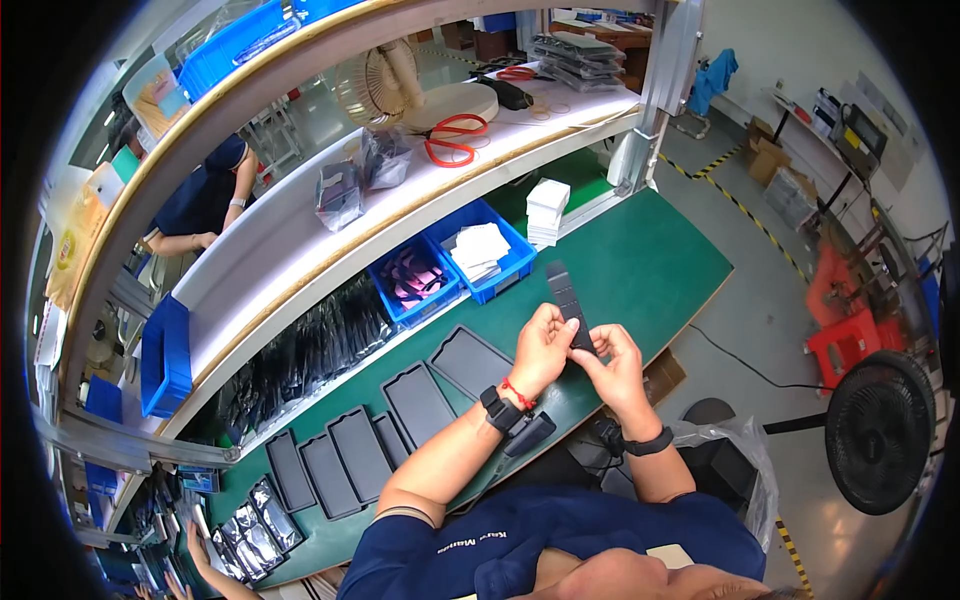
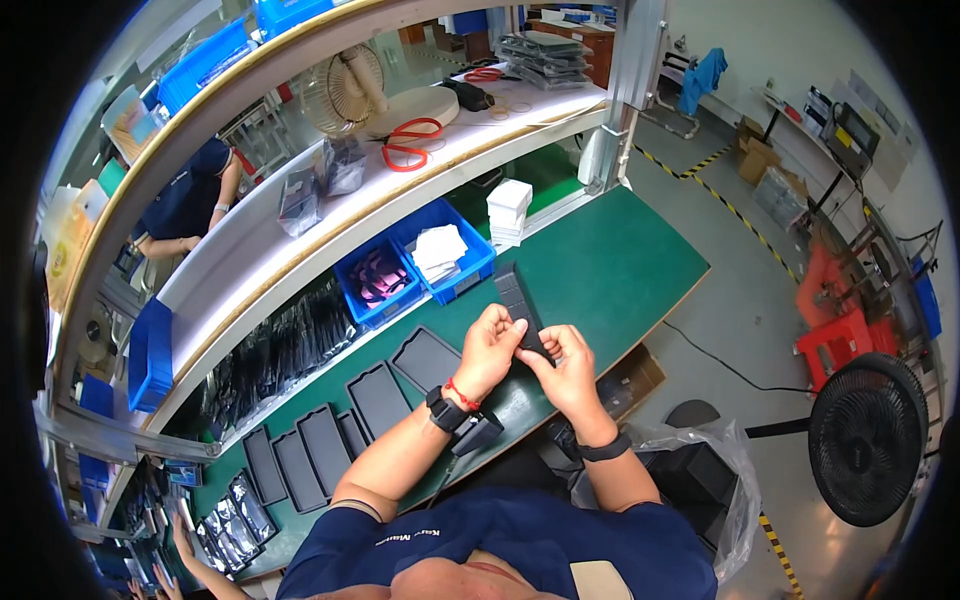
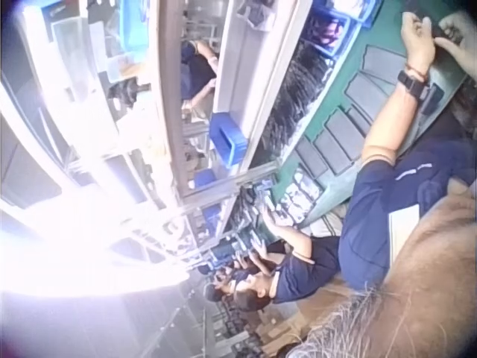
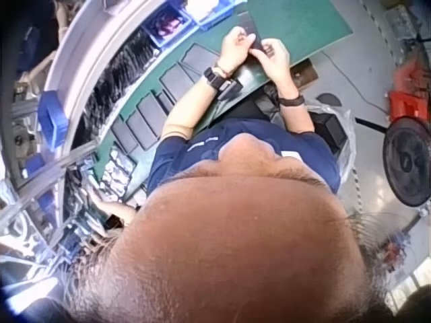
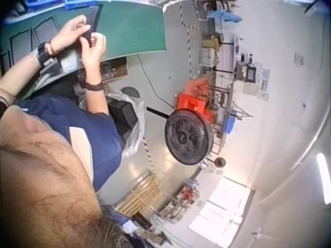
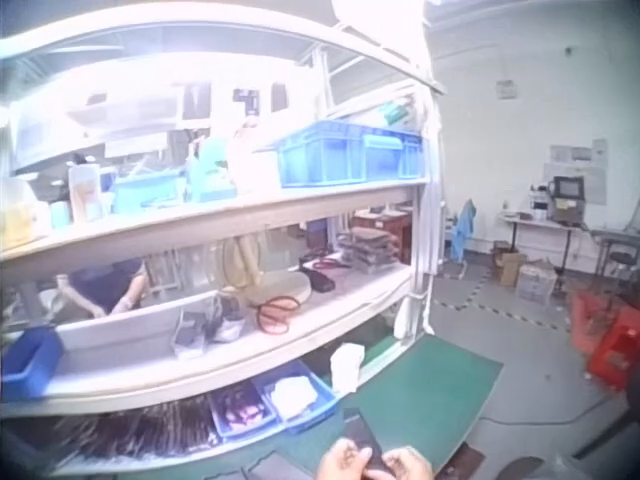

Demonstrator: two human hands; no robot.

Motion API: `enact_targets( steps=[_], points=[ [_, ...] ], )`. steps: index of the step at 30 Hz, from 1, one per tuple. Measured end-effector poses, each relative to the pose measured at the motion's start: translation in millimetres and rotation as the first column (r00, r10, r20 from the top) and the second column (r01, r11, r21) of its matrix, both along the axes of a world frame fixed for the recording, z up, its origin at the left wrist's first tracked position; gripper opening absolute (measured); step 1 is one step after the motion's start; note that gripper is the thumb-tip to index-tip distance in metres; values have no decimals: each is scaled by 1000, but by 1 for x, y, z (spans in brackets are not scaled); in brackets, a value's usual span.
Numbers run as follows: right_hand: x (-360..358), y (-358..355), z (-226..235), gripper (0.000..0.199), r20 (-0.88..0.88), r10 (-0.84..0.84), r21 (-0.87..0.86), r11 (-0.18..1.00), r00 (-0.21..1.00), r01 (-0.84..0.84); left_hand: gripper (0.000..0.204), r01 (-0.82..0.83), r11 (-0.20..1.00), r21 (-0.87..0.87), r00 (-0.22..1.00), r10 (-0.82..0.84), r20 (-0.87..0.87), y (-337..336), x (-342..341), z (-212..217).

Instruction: Manually sort and assemble mobile device cases, insert graphics sheets, and pack completed items into individual protective bags along a factory workstation conveyor belt.

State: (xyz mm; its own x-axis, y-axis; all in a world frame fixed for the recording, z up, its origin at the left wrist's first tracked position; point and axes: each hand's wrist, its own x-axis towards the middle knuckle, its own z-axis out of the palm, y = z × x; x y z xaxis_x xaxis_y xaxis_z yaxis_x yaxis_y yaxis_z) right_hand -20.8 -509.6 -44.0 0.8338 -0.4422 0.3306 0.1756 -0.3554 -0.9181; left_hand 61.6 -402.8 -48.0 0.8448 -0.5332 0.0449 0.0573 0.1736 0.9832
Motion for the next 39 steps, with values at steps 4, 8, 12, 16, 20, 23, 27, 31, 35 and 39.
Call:
enact_targets(
  steps=[4,8,12,16,20,23,27,31,35,39],
  points=[
    [0,-16,-7,8,-88,98,172,982,991,-81,14,67,997,23,997,-66,-29,1,-3,5],
    [5,-34,-9,5,44,11,341,940,999,-26,17,-48,999,-15,998,47,-32,-4,-6,9],
    [4,-89,-14,7,59,-100,451,890,993,63,18,-174,960,219,985,169,41,0,23,7],
    [7,-80,-6,10,-63,-59,333,940,996,77,30,-103,815,570,984,-2,179,-16,38,4],
    [11,-67,-19,12,-27,-69,180,981,997,73,23,122,973,194,989,-135,52,-55,22,-2],
    [14,-76,-29,10,-39,-103,76,992,994,105,15,199,977,71,978,-194,-79,-74,17,-3],
    [-2,-131,-37,11,14,-363,172,919,932,355,16,84,996,36,984,-77,-162,-86,16,-5],
    [-14,-144,-19,11,-70,-302,260,915,951,309,19,237,908,345,962,-169,-214,-106,25,-19],
    [-5,-128,-14,11,-103,-361,-46,933,927,358,25,187,829,527,978,-209,-18,-123,26,-23],
    [1,-111,-10,9,-101,-336,-222,925,936,308,22,284,955,89,959,-282,-30,-138,21,-30]
  ],
)
